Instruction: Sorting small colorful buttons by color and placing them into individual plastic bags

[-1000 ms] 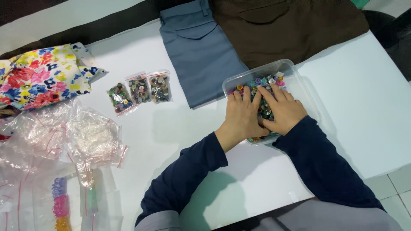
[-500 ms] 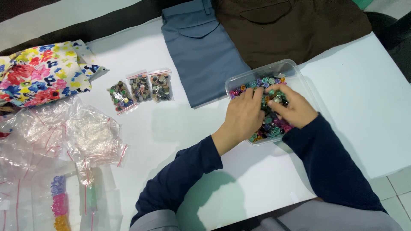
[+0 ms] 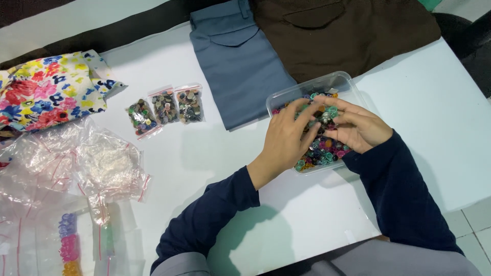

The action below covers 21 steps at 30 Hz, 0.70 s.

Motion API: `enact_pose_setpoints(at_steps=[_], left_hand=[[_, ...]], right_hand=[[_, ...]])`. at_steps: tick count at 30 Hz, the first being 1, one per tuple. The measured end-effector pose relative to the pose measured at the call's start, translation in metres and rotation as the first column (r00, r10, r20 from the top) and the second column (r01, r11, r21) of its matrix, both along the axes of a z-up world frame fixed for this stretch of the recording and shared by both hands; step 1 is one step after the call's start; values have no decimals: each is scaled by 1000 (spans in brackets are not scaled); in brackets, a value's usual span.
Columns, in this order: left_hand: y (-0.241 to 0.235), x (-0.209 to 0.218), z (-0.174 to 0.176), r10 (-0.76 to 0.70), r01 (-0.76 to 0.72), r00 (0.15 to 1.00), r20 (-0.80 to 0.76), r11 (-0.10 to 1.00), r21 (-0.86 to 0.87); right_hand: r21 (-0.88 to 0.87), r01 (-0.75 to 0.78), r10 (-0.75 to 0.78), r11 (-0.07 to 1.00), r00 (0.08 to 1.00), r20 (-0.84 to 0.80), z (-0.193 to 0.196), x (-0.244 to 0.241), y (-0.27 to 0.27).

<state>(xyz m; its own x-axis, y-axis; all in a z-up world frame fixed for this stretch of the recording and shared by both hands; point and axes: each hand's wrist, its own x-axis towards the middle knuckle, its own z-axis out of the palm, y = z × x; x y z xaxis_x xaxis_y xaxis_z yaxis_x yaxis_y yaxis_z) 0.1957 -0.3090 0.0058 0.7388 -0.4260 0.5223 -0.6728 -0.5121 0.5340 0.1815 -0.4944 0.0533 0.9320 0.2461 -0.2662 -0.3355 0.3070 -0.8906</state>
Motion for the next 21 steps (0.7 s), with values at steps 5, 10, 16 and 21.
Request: enact_pose_setpoints(at_steps=[5, 10, 16, 21], left_hand=[[-1, 1, -10, -15, 15, 1000, -16, 1000, -13], [0, 1, -14, 28, -30, 999, -33, 998, -54], [-1, 2, -12, 28, -28, 1000, -4, 998, -58], [-2, 3, -27, 26, -26, 1000, -4, 996, -83]], right_hand=[[22, -34, 33, 999, 999, 26, -13, 0, -3], [-32, -49, 50, 998, 998, 37, -13, -1, -1], [-85, -32, 40, 996, 995, 91, -22, -3, -2], [-181, -4, 37, 983, 984, 176, -36, -5, -4]])
